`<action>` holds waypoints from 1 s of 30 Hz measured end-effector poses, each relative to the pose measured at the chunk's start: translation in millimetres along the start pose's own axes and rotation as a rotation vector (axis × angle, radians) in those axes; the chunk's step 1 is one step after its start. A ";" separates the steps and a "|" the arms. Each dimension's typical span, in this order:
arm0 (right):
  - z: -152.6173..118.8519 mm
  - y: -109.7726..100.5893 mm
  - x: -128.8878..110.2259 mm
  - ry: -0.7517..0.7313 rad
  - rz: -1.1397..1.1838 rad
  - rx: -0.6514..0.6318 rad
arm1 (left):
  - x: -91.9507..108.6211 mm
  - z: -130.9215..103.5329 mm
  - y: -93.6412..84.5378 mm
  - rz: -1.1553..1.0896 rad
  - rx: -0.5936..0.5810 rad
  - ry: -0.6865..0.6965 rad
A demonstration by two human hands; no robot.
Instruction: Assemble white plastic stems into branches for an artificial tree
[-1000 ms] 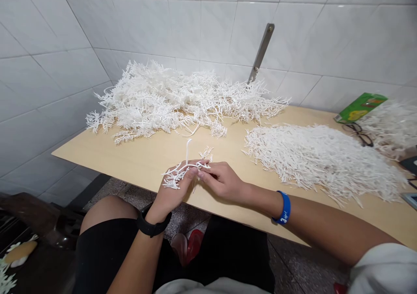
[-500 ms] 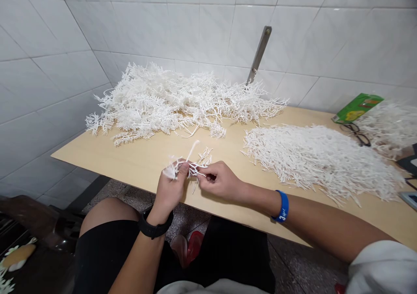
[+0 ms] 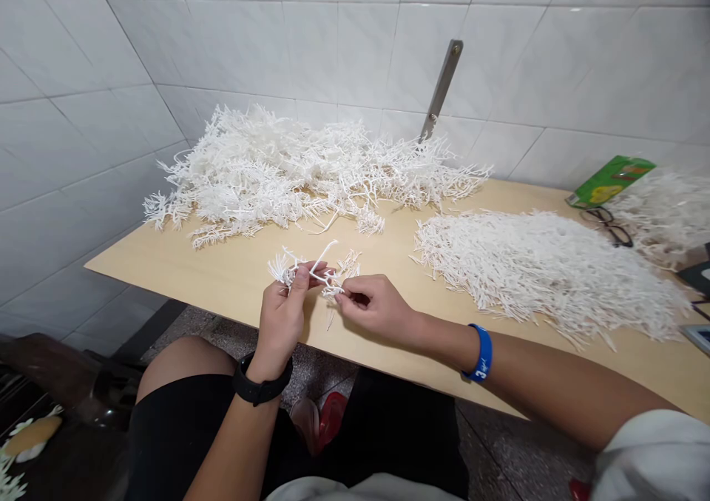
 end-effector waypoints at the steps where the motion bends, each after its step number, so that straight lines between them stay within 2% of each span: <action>1: 0.0 0.3 -0.4 -0.003 0.011 -0.005 | -0.9 0.5 -0.8 -0.004 0.016 -0.002; 6: -0.7 -1.0 -2.6 -0.007 0.035 0.011 | -2.9 2.5 -4.6 -0.028 0.086 -0.001; 9: -1.2 -4.5 -5.8 -0.021 0.021 0.062 | -1.8 2.7 -3.8 -0.076 0.072 -0.004; 14: -2.2 -5.3 -7.9 -0.066 -0.013 0.083 | 5.7 -0.3 4.0 0.042 -0.082 -0.004; 19: -5.1 -0.6 -5.6 -0.110 -0.016 0.028 | 13.1 -5.9 18.4 0.141 -0.359 0.009; 21: -5.8 0.3 -5.6 -0.113 -0.026 0.013 | 16.1 -7.3 21.1 0.175 -0.403 0.034; 30: -0.1 6.7 -6.3 -0.059 0.003 -0.072 | 17.1 -7.3 11.4 0.202 -0.179 0.055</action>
Point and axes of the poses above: each hand's wrist, its own z-axis towards the middle knuckle, its own y-axis out of the palm, x = y × z, the point moved 6 cm from there along z, towards the middle knuckle, and after that the axes turned 13 degrees about z, right-handed, at the moved point
